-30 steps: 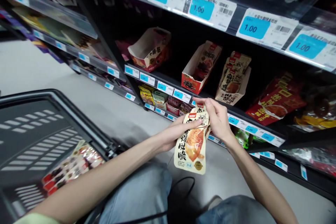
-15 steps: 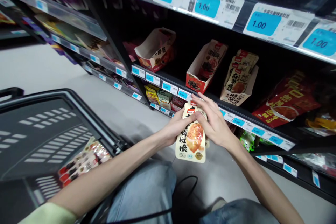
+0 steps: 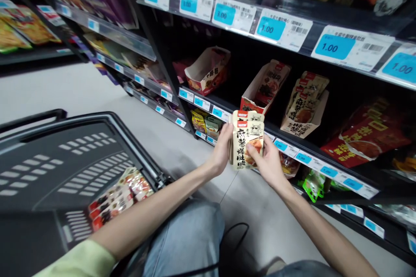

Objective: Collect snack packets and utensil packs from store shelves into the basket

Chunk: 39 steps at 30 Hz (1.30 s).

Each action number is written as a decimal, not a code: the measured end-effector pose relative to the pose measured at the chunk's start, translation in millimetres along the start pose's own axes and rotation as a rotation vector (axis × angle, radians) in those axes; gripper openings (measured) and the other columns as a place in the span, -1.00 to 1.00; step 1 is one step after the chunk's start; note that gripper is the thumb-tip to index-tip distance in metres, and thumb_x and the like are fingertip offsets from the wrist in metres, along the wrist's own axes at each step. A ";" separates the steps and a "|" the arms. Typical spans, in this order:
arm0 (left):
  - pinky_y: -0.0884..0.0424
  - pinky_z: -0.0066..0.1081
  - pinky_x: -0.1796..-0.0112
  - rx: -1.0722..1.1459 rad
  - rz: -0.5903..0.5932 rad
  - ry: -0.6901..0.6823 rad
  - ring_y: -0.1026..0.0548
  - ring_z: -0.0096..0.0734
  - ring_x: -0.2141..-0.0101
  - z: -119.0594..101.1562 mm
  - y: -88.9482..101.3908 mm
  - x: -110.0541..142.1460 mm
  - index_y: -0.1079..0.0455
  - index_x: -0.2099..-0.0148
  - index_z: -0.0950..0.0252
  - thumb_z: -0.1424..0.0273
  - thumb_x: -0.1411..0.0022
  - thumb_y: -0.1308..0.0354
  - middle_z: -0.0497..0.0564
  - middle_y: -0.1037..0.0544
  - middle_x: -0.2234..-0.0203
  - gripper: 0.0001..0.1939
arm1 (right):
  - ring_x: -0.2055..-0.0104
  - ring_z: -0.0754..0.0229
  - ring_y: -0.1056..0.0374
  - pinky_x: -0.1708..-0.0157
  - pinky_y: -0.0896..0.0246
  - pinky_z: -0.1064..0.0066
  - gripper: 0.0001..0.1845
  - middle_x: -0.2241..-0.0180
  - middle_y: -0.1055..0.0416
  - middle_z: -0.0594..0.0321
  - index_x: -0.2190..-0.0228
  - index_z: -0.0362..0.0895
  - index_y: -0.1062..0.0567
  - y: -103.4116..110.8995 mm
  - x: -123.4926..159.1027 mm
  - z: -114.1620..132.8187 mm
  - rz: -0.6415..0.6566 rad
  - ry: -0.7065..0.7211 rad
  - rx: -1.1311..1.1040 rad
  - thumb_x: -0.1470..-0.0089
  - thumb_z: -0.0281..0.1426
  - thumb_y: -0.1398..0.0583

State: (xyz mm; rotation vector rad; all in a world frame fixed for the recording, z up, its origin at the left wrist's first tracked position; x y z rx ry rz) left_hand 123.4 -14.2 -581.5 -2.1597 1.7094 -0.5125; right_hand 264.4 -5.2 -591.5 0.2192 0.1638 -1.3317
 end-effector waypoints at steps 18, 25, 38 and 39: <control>-0.52 -0.13 -0.04 -0.093 -0.087 -0.149 -0.59 -0.04 0.00 -6.9 5.5 1.4 -0.53 0.00 0.35 0.30 0.09 -0.55 0.17 -0.64 0.00 -0.42 | 0.00 0.15 -0.49 -0.13 -0.40 0.23 -0.71 0.05 -0.55 0.20 0.16 -0.03 -0.46 10.4 -11.9 0.5 -0.247 0.037 -0.216 -0.16 -0.15 -0.32; -0.51 -0.19 -0.04 -0.123 -0.132 -0.208 -0.58 -0.07 -0.02 -4.4 6.4 -2.2 -0.55 -0.01 0.34 0.16 -0.02 -0.49 0.16 -0.65 0.00 -0.45 | 0.14 0.18 -0.51 0.05 -0.47 0.33 -0.71 0.20 -0.57 0.23 0.22 -0.05 -0.46 10.3 -11.4 4.4 -0.378 0.044 -0.127 -0.13 -0.15 -0.34; -0.63 -0.15 0.21 -0.032 -0.044 0.002 -0.63 -0.04 0.13 -3.8 4.5 2.1 -0.43 -0.12 0.26 0.24 0.03 -0.51 0.17 -0.64 0.02 -0.33 | 0.03 0.15 -0.54 0.01 -0.52 0.25 -0.63 0.11 -0.59 0.21 0.17 -0.01 -0.45 18.3 -13.9 5.0 -0.313 -0.063 -0.380 -0.13 -0.04 -0.32; -0.63 -0.16 0.21 -0.016 -0.063 -0.004 -0.63 -0.07 0.12 -4.9 4.2 1.8 -0.40 -0.15 0.23 0.25 0.01 -0.49 0.15 -0.63 0.01 -0.32 | 0.03 0.16 -0.53 0.00 -0.51 0.25 -0.64 0.10 -0.58 0.22 0.16 0.00 -0.45 19.3 -14.6 5.0 -0.305 -0.056 -0.385 -0.14 -0.04 -0.30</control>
Point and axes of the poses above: each hand's wrist, its own x-axis away from the middle knuckle, its own y-axis out of the back of the hand, z = x × y, the point moved 1 cm from there along -x, towards the middle knuckle
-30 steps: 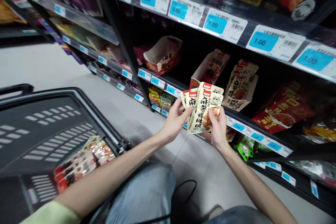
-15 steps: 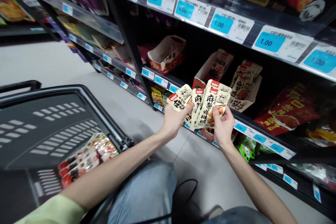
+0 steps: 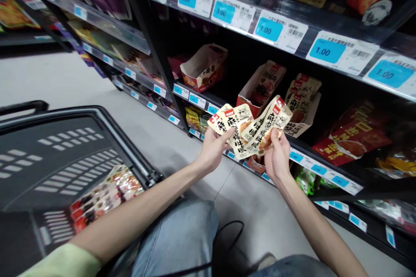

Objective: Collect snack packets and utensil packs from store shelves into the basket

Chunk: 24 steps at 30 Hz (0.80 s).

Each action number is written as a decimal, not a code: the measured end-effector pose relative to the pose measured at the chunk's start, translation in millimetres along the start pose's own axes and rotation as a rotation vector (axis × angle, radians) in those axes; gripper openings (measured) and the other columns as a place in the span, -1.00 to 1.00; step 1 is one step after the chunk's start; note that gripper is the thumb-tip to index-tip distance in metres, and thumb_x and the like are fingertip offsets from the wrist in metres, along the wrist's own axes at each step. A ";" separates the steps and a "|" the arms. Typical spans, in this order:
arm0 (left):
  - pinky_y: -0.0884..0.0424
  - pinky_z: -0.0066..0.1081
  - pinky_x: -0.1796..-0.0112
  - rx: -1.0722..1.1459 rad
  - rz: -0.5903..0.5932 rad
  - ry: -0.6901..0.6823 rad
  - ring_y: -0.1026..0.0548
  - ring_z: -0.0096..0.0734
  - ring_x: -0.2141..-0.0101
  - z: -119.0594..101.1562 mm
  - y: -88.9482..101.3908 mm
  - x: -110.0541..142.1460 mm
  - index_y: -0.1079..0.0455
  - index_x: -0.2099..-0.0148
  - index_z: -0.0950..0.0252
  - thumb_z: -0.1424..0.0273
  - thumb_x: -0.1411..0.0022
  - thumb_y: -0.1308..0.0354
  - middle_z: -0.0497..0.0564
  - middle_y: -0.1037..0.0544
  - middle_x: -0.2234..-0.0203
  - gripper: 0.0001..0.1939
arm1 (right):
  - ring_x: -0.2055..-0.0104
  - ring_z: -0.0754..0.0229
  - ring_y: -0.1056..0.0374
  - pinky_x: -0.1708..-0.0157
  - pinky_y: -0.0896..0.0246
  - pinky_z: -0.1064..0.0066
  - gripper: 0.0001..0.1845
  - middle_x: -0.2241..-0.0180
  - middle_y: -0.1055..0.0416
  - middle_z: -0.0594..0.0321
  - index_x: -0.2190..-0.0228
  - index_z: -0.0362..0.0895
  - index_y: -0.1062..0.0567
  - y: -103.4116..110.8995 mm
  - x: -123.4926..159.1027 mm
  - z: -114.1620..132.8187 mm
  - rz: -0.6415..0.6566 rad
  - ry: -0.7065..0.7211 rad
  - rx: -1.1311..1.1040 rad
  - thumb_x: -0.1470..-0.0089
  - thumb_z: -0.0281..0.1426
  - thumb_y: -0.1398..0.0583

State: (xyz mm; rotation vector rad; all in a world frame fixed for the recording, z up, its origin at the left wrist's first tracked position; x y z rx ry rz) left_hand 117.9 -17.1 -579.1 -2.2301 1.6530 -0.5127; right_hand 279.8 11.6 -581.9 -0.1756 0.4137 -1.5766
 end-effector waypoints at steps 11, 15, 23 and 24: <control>-0.57 -0.22 0.02 -0.009 0.162 -0.027 -0.55 -0.14 -0.03 3.9 -5.1 4.1 -0.33 -0.20 0.20 0.18 -0.06 -0.47 0.11 -0.56 -0.11 -0.29 | 0.08 0.16 -0.52 -0.07 -0.45 0.23 -0.66 0.10 -0.59 0.21 0.18 -0.05 -0.55 2.3 0.4 -5.6 0.020 0.014 0.161 -0.07 -0.15 -0.39; -0.54 -0.21 0.00 -0.010 0.123 -0.073 -0.53 -0.14 -0.06 6.0 -4.1 3.1 -0.29 -0.23 0.20 0.22 -0.07 -0.45 0.15 -0.53 -0.14 -0.28 | 0.08 0.15 -0.54 0.00 -0.50 0.24 -0.66 0.14 -0.60 0.23 0.18 -0.01 -0.50 2.1 -2.3 -1.5 0.011 -0.035 0.016 -0.08 -0.11 -0.37; -0.47 -0.16 -0.11 -0.048 0.191 -0.055 -0.44 -0.04 -0.18 10.7 -0.8 6.9 -0.23 -0.29 0.16 0.37 0.04 -0.46 0.10 -0.45 -0.23 -0.15 | 0.04 0.17 -0.48 -0.04 -0.40 0.29 -0.67 0.07 -0.54 0.23 0.11 -0.02 -0.45 1.1 1.8 -13.2 0.027 0.089 0.249 -0.20 -0.09 -0.27; -0.43 -0.15 -0.17 -0.040 0.198 -0.053 -0.41 -0.03 -0.21 11.8 -0.7 9.1 -0.23 -0.29 0.16 0.37 0.04 -0.44 0.09 -0.45 -0.24 -0.16 | 0.04 0.15 -0.47 -0.04 -0.39 0.28 -0.65 0.06 -0.54 0.21 0.07 -0.02 -0.44 -0.9 5.9 -15.2 0.048 0.098 0.313 -0.22 -0.09 -0.25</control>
Point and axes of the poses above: each hand's wrist, its own x-axis away from the middle knuckle, its own y-axis out of the back of the hand, z = x × y, the point moved 1 cm from there along -x, towards the middle knuckle
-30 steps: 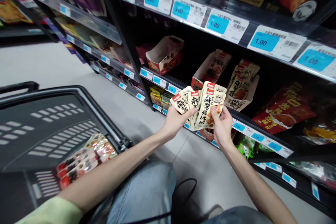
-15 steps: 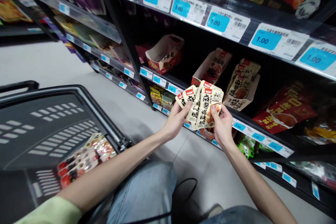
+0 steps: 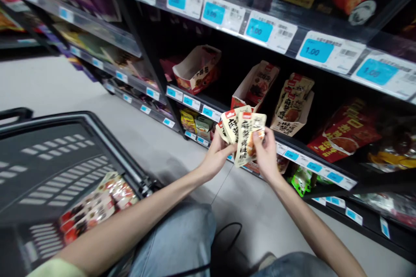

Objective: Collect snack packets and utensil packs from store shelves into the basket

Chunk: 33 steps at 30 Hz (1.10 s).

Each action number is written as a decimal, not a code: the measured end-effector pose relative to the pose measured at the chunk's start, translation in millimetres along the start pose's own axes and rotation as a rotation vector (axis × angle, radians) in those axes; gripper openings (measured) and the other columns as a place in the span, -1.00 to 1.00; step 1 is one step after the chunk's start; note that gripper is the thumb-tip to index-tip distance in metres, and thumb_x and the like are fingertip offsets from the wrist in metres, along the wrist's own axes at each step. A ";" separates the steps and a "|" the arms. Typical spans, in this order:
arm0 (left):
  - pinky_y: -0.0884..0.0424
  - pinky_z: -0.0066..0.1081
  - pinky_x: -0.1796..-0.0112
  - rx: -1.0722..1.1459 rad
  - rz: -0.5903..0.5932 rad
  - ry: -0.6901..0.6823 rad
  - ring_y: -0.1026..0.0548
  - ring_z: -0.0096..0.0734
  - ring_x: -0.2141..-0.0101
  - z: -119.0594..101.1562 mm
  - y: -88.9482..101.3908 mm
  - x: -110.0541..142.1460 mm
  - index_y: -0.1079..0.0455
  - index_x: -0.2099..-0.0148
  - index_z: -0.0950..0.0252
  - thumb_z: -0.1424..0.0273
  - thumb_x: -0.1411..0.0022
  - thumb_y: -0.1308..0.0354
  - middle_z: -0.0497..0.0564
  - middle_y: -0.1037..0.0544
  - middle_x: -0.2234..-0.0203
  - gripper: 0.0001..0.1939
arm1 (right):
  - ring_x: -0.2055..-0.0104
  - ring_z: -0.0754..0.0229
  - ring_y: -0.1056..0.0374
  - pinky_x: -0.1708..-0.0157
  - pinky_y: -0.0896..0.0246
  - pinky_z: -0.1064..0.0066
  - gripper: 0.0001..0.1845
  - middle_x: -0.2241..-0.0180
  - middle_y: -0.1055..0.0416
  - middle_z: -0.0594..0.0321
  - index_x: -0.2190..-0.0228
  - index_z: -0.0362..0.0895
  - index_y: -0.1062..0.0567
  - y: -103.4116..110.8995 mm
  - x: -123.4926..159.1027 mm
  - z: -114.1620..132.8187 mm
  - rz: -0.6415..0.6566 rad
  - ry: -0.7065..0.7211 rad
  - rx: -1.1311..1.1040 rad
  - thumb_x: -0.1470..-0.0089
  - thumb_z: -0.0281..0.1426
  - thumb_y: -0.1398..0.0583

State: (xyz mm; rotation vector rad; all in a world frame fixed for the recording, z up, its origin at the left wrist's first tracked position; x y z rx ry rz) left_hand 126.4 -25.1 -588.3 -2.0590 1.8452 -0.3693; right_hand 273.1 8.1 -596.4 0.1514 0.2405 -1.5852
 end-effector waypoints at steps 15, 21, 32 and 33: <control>-0.41 0.01 -0.23 -0.013 -0.427 -0.282 -0.47 0.02 -0.20 -26.3 -17.0 10.2 -0.54 -0.02 0.06 0.26 -0.02 -0.49 -0.07 -0.60 -0.08 -0.52 | 0.12 0.12 -0.50 0.19 -0.44 0.32 -0.57 0.06 -0.56 0.20 0.05 -0.02 -0.41 -27.7 31.6 12.2 -0.182 -0.437 -0.645 -0.14 -0.08 -0.31; -0.41 0.07 -0.23 -0.113 -0.400 -0.248 -0.52 -0.02 -0.15 -3.9 -18.9 16.3 -0.54 0.00 0.02 0.19 -0.06 -0.47 -0.09 -0.61 -0.06 -0.57 | 0.19 0.09 -0.48 0.21 -0.39 0.26 -0.67 0.25 -0.60 0.19 0.26 -0.08 -0.49 -39.9 32.2 34.6 -0.165 -0.807 -1.124 -0.26 -0.12 -0.07; -0.60 -0.17 0.03 -0.146 -0.051 -0.294 -0.63 -0.07 0.04 -29.9 -91.0 -73.1 -0.48 0.02 0.30 0.16 -0.03 -0.47 0.15 -0.65 0.08 -0.48 | 0.46 0.22 -0.34 0.49 -0.12 0.44 -0.65 0.43 -0.49 0.24 0.38 -0.14 -0.48 -17.9 16.4 19.2 -0.336 -0.815 -1.013 -0.28 -0.25 0.00; -0.59 -0.18 0.02 -0.153 -0.023 -0.319 -0.63 -0.09 0.06 -29.0 -101.6 -86.3 -0.47 0.02 0.32 0.17 -0.01 -0.49 0.16 -0.65 0.09 -0.46 | 0.50 0.24 -0.31 0.52 -0.08 0.45 -0.65 0.47 -0.45 0.24 0.40 -0.16 -0.48 -17.7 18.5 15.8 -0.302 -0.857 -1.022 -0.27 -0.25 -0.01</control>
Point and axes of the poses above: each hand's wrist, its own x-axis away from the middle knuckle, its own y-axis out of the back of the hand, z = x × y, the point moved 1 cm from there along -x, towards the middle knuckle
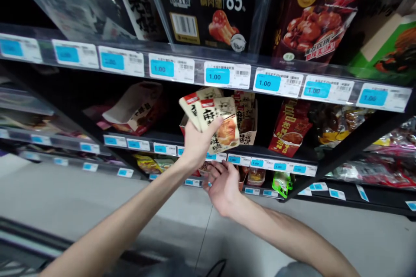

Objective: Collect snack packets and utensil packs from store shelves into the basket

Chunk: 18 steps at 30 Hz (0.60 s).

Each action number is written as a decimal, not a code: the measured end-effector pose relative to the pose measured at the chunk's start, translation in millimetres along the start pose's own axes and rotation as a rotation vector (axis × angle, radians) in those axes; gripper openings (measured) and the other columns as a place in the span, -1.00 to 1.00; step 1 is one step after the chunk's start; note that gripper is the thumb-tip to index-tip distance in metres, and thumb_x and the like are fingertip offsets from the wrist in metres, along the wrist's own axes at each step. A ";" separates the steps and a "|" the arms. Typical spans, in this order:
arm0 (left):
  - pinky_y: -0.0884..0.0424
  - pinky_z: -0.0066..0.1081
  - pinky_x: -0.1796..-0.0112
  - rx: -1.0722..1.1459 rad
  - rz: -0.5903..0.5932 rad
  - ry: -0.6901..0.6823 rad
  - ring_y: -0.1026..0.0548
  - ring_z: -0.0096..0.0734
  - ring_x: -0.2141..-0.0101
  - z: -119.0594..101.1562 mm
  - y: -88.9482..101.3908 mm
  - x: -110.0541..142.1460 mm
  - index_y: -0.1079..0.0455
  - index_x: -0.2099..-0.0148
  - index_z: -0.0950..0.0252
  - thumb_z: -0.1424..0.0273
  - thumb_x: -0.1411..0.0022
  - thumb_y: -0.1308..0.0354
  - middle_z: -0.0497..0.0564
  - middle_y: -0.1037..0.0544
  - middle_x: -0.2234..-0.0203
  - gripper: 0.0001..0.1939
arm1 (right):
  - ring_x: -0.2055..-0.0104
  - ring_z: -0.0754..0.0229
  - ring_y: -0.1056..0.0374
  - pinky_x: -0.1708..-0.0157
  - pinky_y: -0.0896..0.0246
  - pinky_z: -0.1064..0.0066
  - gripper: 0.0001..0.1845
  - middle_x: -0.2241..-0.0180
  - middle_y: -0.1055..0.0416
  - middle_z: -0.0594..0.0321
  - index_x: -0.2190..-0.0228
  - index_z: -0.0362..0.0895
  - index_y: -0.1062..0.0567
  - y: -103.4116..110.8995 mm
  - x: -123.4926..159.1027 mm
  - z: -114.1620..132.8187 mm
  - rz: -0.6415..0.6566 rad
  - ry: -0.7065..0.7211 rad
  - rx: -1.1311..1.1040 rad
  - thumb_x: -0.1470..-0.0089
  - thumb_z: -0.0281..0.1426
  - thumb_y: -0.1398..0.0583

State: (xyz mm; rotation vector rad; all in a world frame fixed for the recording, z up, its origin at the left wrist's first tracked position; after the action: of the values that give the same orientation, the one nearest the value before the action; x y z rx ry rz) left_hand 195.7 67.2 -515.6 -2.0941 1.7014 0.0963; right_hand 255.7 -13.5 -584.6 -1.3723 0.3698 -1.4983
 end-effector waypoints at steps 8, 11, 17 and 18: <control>-0.48 -0.10 -0.11 -0.045 0.117 -0.220 -0.58 -0.06 -0.02 45.5 -62.1 -53.4 -0.39 -0.05 0.26 0.05 -0.02 -0.45 0.16 -0.62 0.06 -0.36 | 0.61 0.29 -0.17 0.58 0.04 0.47 -0.66 0.57 -0.33 0.30 0.38 -0.20 -0.48 7.7 2.7 -3.9 0.126 -0.162 -0.043 -0.23 -0.23 -0.04; -0.41 -0.03 -0.18 -0.142 0.206 -0.177 -0.52 0.01 -0.11 65.5 -64.2 -57.4 -0.29 -0.18 0.24 0.08 0.03 -0.49 0.21 -0.56 -0.05 -0.19 | 0.60 0.28 -0.17 0.59 0.05 0.46 -0.67 0.55 -0.35 0.28 0.38 -0.19 -0.48 9.1 -1.2 -3.6 0.101 -0.158 -0.047 -0.22 -0.23 -0.05; -0.22 0.10 -0.29 -0.403 0.437 -0.055 -0.37 0.09 -0.25 81.8 -51.6 -68.4 -0.17 -0.33 0.27 0.14 -0.06 -0.45 0.30 -0.47 -0.18 -0.11 | 0.60 0.30 -0.17 0.58 0.05 0.48 -0.70 0.54 -0.32 0.30 0.39 -0.19 -0.49 10.7 -5.0 -4.8 0.118 -0.153 -0.043 -0.18 -0.23 -0.10; -0.16 0.09 -0.32 -0.442 0.458 -0.090 -0.31 0.12 -0.29 79.9 -50.8 -69.6 -0.20 -0.33 0.27 0.16 -0.06 -0.46 0.30 -0.43 -0.21 -0.12 | 0.60 0.30 -0.17 0.58 0.05 0.48 -0.70 0.54 -0.32 0.31 0.39 -0.19 -0.49 11.0 -5.8 -5.4 0.115 -0.150 -0.036 -0.18 -0.23 -0.09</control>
State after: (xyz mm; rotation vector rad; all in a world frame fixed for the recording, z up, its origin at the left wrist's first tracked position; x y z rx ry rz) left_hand 244.2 168.3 -550.5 -1.8906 2.2257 0.7526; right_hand 255.1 -15.6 -597.9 -1.4577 0.3761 -1.2912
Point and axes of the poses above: each hand's wrist, its own x-axis away from the middle knuckle, its own y-axis out of the back of the hand, z = x × y, the point moved 1 cm from there along -x, towards the middle knuckle
